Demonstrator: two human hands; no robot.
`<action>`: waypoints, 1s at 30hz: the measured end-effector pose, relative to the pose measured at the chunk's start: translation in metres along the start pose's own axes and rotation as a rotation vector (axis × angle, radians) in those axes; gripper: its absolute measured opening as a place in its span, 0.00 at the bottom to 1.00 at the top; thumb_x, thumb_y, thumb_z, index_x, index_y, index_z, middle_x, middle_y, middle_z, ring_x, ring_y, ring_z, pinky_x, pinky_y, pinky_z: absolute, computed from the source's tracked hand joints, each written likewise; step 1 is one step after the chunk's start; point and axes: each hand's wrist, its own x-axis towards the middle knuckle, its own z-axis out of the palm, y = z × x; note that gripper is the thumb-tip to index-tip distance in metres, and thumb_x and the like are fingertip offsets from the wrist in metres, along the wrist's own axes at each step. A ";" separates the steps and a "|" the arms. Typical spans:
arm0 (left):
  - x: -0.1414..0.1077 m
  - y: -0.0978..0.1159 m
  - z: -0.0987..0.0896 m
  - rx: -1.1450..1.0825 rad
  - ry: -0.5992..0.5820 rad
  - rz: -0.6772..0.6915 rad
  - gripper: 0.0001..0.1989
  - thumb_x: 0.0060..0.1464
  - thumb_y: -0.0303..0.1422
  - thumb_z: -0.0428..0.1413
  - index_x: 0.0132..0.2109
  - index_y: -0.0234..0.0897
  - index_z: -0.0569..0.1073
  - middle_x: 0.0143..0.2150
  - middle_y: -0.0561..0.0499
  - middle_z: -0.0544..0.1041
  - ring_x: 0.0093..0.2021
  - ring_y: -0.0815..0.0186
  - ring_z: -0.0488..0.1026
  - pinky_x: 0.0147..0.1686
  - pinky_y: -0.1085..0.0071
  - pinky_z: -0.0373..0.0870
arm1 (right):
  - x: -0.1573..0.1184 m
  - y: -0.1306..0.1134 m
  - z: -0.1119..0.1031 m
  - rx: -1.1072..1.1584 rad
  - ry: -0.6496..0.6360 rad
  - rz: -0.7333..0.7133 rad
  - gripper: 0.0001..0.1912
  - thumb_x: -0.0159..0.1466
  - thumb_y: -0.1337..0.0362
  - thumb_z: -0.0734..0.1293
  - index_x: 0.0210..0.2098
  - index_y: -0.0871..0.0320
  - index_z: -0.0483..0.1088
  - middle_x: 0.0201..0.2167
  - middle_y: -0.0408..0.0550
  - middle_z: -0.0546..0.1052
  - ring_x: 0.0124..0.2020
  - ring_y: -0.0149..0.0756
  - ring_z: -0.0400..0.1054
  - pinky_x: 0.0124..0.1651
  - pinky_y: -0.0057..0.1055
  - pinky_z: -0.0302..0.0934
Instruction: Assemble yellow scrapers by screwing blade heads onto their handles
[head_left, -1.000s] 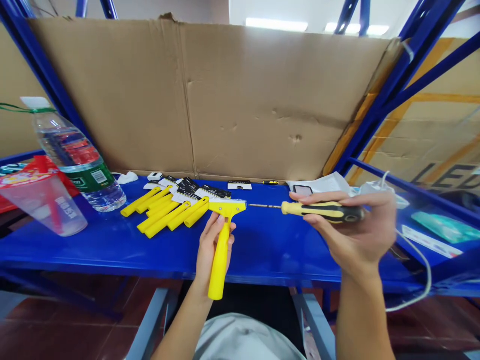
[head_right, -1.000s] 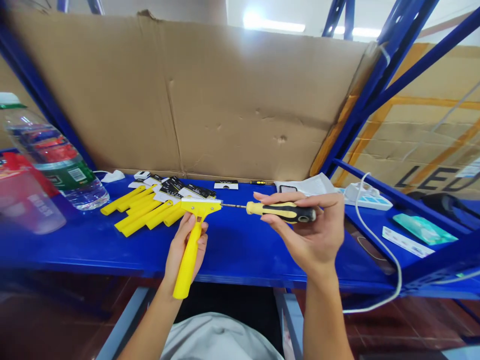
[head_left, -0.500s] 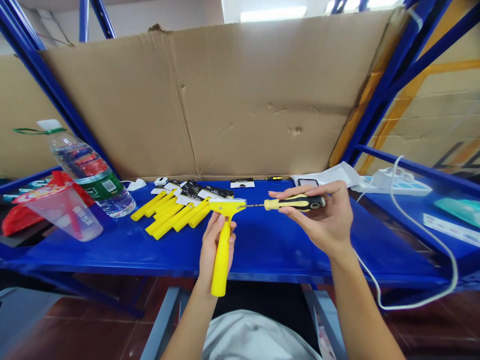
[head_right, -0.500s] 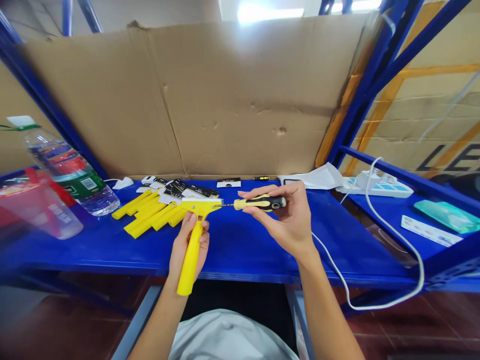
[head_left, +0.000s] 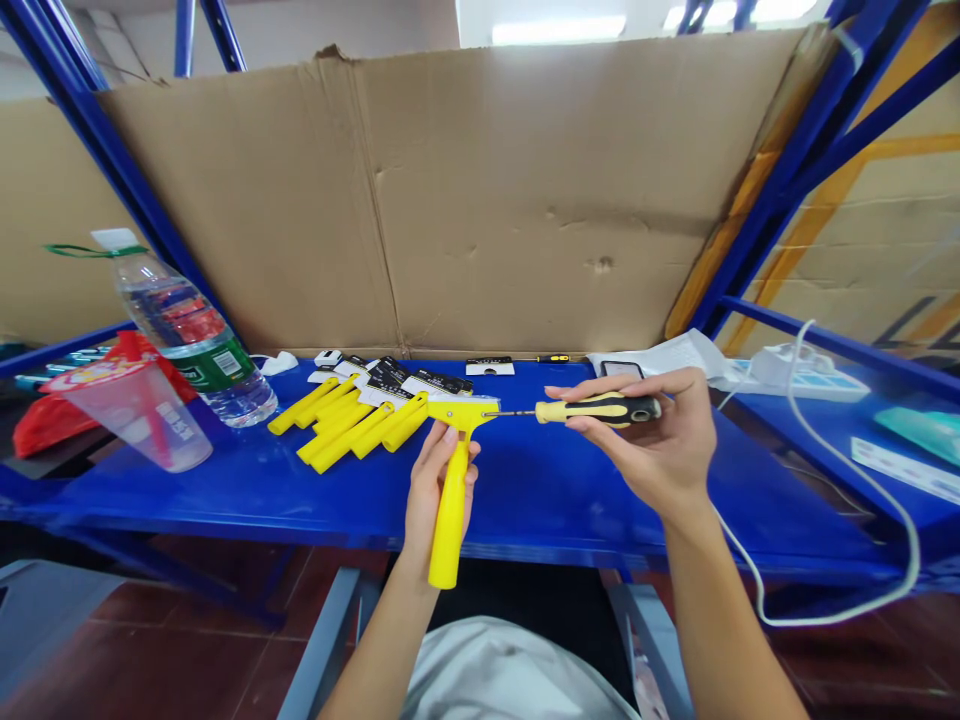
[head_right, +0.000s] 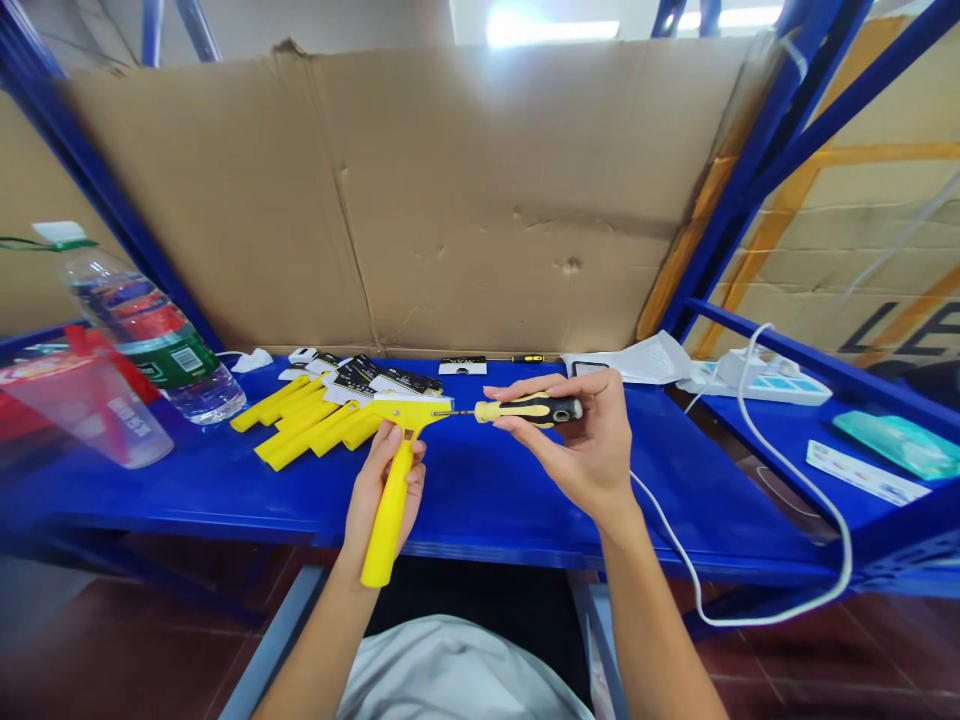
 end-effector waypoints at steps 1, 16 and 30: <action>0.000 0.000 0.000 0.008 0.002 0.001 0.17 0.53 0.30 0.75 0.47 0.39 0.80 0.42 0.51 0.81 0.36 0.69 0.83 0.24 0.83 0.71 | 0.000 0.000 0.000 -0.010 -0.001 -0.005 0.27 0.62 0.76 0.82 0.47 0.49 0.65 0.45 0.45 0.88 0.48 0.51 0.87 0.47 0.47 0.85; 0.002 0.002 0.001 0.019 -0.005 -0.009 0.16 0.55 0.28 0.74 0.48 0.39 0.80 0.41 0.52 0.80 0.35 0.70 0.82 0.23 0.83 0.72 | -0.008 -0.006 -0.007 -0.104 -0.135 0.129 0.22 0.71 0.73 0.74 0.60 0.49 0.70 0.60 0.52 0.80 0.59 0.47 0.82 0.60 0.43 0.80; 0.000 0.004 0.002 0.015 -0.012 -0.012 0.17 0.55 0.29 0.73 0.49 0.39 0.77 0.42 0.53 0.79 0.32 0.72 0.81 0.22 0.83 0.71 | -0.008 -0.003 -0.011 -0.176 -0.121 0.144 0.23 0.71 0.66 0.77 0.62 0.47 0.71 0.64 0.53 0.76 0.61 0.49 0.81 0.62 0.46 0.78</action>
